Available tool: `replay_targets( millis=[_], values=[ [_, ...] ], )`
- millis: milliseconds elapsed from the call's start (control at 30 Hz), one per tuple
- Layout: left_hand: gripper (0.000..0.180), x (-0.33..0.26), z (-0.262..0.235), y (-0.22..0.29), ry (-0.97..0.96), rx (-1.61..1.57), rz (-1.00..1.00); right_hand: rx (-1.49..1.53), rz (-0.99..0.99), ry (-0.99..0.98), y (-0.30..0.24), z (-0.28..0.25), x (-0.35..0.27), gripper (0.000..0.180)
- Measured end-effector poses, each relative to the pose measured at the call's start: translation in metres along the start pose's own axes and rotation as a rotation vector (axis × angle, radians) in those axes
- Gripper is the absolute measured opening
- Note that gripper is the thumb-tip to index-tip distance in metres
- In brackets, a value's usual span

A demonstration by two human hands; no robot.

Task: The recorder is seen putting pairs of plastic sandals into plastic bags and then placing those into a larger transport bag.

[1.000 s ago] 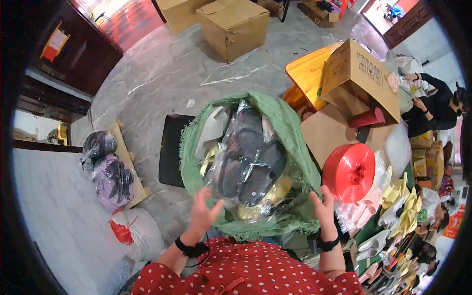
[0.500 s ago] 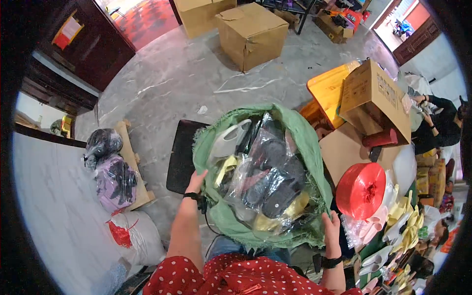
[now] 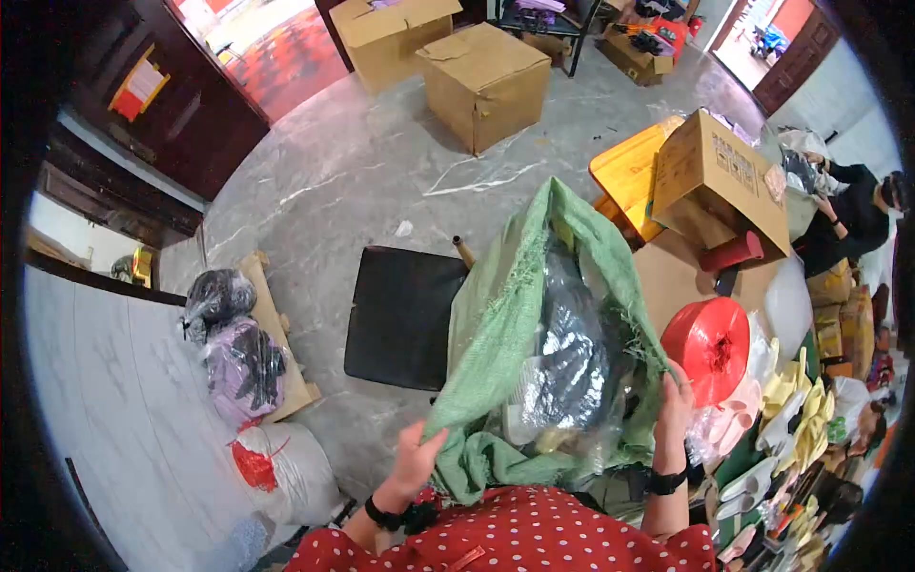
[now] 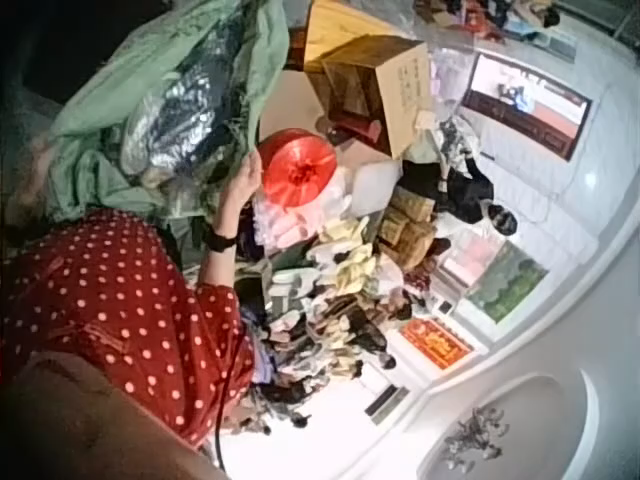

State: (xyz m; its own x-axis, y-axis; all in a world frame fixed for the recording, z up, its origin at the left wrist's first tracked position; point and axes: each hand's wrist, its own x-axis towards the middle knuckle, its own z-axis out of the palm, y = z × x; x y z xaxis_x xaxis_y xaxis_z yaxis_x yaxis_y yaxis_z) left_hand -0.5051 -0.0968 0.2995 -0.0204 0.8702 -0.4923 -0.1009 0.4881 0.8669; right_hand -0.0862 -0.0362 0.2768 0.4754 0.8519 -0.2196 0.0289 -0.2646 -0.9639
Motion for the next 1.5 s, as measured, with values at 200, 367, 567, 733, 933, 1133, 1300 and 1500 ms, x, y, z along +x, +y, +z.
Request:
replay_targets(
  millis=[200,367,567,733,933,1133,1300,1500],
  values=[
    [0.029,-0.004,-0.069,0.009,0.277,-0.212,0.012,0.03,-0.01,0.018,-0.016,0.045,-0.055,0.027],
    [0.033,0.042,-0.119,0.032,0.443,-0.286,0.321,0.046,0.021,-0.055,-0.016,0.1,-0.07,0.033],
    [0.041,0.102,-0.152,0.074,0.415,-0.223,0.43,0.396,0.103,-0.151,-0.038,0.145,-0.067,0.04],
    [0.041,0.138,-0.202,0.033,0.598,0.154,0.505,-0.283,0.036,-0.24,0.009,0.109,-0.073,0.074],
    [0.037,0.107,-0.197,0.049,0.674,0.019,0.532,-1.028,0.332,-0.318,0.194,0.022,-0.064,0.046],
    [0.037,0.105,-0.14,0.053,0.644,-0.139,0.339,0.204,0.778,0.062,0.314,0.015,-0.073,0.05],
    [0.029,0.103,-0.061,0.06,0.319,-0.061,0.196,-0.519,0.563,-0.136,0.313,0.076,-0.072,0.094],
    [0.032,0.097,-0.041,0.074,0.169,-0.092,0.152,0.131,0.341,0.365,0.298,0.063,-0.088,0.043]
  ],
)
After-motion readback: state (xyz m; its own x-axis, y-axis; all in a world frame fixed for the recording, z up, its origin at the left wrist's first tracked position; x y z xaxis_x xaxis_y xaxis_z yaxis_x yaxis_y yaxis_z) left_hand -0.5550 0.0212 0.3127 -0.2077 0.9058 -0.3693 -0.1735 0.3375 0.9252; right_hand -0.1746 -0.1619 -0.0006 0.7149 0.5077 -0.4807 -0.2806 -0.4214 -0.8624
